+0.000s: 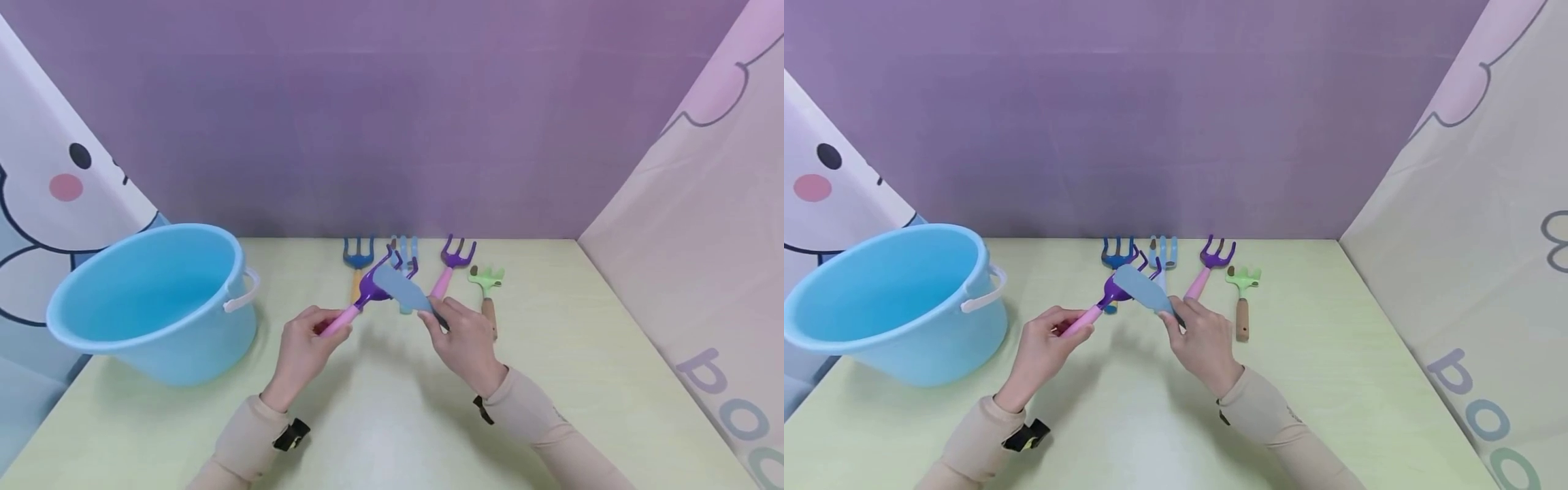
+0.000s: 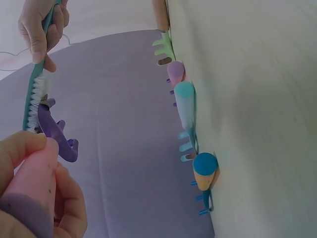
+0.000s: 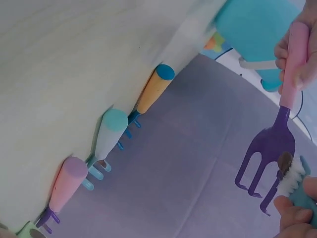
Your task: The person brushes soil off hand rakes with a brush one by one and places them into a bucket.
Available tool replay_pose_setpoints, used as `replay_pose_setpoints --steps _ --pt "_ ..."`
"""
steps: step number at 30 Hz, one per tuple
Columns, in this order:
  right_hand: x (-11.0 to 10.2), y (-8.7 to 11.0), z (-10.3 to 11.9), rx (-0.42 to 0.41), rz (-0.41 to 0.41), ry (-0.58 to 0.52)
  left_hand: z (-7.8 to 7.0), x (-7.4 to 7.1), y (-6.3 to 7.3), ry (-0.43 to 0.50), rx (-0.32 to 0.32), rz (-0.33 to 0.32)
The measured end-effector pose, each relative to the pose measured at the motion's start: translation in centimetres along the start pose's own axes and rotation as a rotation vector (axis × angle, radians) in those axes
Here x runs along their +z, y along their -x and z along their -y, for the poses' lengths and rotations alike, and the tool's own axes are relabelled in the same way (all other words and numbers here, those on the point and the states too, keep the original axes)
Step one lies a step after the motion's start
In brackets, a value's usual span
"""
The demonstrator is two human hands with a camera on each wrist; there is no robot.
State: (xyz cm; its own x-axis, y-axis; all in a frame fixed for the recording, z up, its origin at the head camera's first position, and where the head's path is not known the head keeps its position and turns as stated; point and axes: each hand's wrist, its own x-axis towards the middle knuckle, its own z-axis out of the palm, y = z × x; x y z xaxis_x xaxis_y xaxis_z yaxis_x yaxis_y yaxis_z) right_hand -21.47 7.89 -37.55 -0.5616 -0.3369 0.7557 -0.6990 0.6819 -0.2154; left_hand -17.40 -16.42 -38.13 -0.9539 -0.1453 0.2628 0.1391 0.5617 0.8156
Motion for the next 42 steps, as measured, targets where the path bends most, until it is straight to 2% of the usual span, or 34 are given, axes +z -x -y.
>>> replay_pose_setpoints --steps 7,14,18,24,27,30,33,37,42 --pt "-0.1 0.0 0.2 0.004 -0.048 -0.045 -0.2 -0.1 -0.1 0.036 -0.064 0.024" --pt "0.2 0.0 0.1 -0.031 -0.132 -0.059 -0.5 -0.2 -0.1 0.083 -0.107 0.049" --pt "0.3 -0.1 0.1 -0.046 -0.182 -0.069 -0.4 0.1 -0.2 0.164 -0.192 0.097" --pt "0.3 -0.7 0.4 -0.048 -0.226 -0.139 -0.4 0.9 -0.2 0.436 -0.397 0.189" --pt "0.3 -1.0 0.5 -0.047 -0.251 -0.152 -0.3 1.2 0.0 0.578 -0.478 0.234" --pt "0.4 -1.2 0.6 -0.046 -0.264 -0.167 0.0 1.2 0.2 0.723 -0.532 0.297" --pt "0.6 -1.4 0.8 -0.047 -0.267 -0.175 0.3 1.1 0.3 0.884 -0.557 0.399" --pt "0.8 -1.5 1.0 -0.056 -0.26 -0.156 0.3 1.1 0.3 1.098 -0.624 0.514" --pt "1.0 -0.9 1.2 -0.082 -0.261 -0.112 -0.1 1.2 0.4 1.334 -0.709 0.571"
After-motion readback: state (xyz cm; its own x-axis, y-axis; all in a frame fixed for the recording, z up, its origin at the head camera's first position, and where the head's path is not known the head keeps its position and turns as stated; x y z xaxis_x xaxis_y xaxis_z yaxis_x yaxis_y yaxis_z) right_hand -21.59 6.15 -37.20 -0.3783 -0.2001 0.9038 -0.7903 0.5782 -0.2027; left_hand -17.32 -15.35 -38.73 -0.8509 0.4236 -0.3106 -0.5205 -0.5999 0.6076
